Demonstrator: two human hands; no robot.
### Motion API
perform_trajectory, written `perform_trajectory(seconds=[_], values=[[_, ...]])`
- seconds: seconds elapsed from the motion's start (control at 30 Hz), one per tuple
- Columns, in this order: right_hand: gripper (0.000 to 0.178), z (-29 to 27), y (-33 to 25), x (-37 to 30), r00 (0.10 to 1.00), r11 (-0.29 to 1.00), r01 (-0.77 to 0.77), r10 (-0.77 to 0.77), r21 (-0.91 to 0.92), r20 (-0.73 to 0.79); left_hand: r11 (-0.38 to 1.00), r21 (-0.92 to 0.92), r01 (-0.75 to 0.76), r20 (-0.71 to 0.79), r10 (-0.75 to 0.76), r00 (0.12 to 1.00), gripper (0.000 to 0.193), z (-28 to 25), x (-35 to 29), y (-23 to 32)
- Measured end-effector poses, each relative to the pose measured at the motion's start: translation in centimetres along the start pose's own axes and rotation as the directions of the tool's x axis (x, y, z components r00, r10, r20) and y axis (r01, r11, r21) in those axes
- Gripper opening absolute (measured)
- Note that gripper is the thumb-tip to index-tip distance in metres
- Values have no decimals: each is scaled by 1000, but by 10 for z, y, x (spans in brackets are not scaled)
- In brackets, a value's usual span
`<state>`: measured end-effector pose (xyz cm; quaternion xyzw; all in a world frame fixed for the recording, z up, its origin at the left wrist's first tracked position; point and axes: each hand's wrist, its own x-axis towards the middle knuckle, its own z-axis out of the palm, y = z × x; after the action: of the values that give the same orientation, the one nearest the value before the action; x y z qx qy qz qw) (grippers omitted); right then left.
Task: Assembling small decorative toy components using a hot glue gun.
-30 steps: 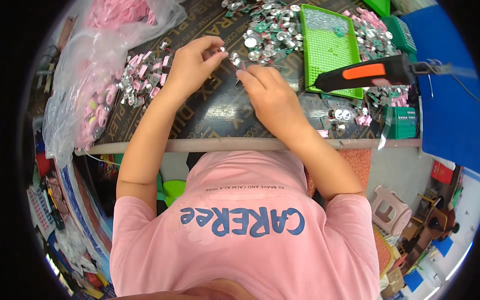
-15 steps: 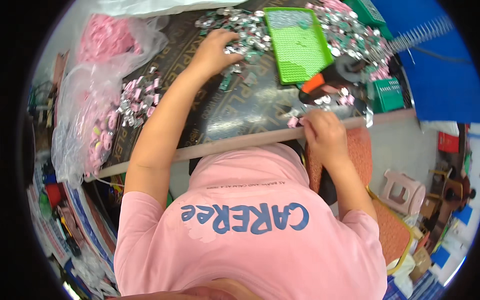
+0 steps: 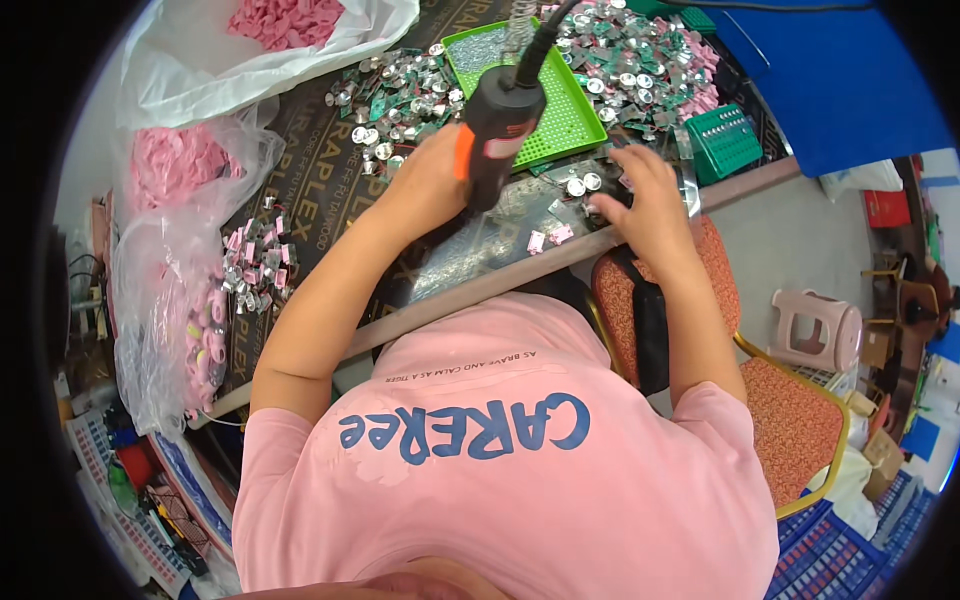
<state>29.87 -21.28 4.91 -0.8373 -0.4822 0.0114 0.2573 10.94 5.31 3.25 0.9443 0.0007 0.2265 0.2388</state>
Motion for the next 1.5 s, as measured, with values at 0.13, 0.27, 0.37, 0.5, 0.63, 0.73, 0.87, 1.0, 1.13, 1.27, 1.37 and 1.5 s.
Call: perform_trajectory(seconds=[0.13, 0.27, 0.37, 0.5, 0.63, 0.73, 0.87, 1.0, 1.13, 1.27, 1.37, 1.5], values=[[70, 7, 26, 11, 1000, 1000, 15, -15, -10, -2, 993, -108, 41, -78, -50, 996, 31, 17, 10, 1], [77, 21, 18, 1, 998, 997, 42, -45, 64, 45, 973, -194, 124, 83, -109, 990, 29, 20, 17, -7], [81, 23, 7, -8, 997, 998, 44, -48, 55, 66, 994, -100, 50, -82, -59, 995, 17, 13, 20, 0], [97, 30, -10, -11, 979, 979, 193, -196, 57, 58, 993, -115, -39, -143, 22, 989, 17, 14, 27, -13], [104, 33, -21, -6, 987, 987, 161, -161, 7, -20, 975, -224, 10, -173, -50, 984, 18, 6, 35, -14], [101, 33, -10, 7, 989, 990, 141, -140, 3, -45, 960, -275, 56, -154, -101, 983, 19, -4, 40, -13], [97, 38, -10, 21, 987, 988, 152, -153, -27, -53, 953, -293, 71, -154, -121, 981, 19, -10, 42, -15], [89, 45, -8, 41, 977, 972, 213, -213, -99, 15, 931, -336, 142, -112, -190, 975, 19, -17, 46, -14], [74, 45, -8, 37, 938, 940, 339, -333, -49, 102, 968, -249, 44, -128, -77, 989, 20, -15, 38, -18], [70, 38, 3, 29, 932, 932, 361, -359, -38, 53, 967, -253, 28, -134, -64, 989, 21, -14, 25, -30], [72, 29, -22, 25, 921, 922, 386, -384, -22, 67, 962, -266, 56, -137, -95, 986, 19, -15, 19, -39], [47, 45, -23, 30, 880, 870, 475, -467, -133, 94, 959, -273, 76, -133, -115, 984, 16, -17, 19, -40]])
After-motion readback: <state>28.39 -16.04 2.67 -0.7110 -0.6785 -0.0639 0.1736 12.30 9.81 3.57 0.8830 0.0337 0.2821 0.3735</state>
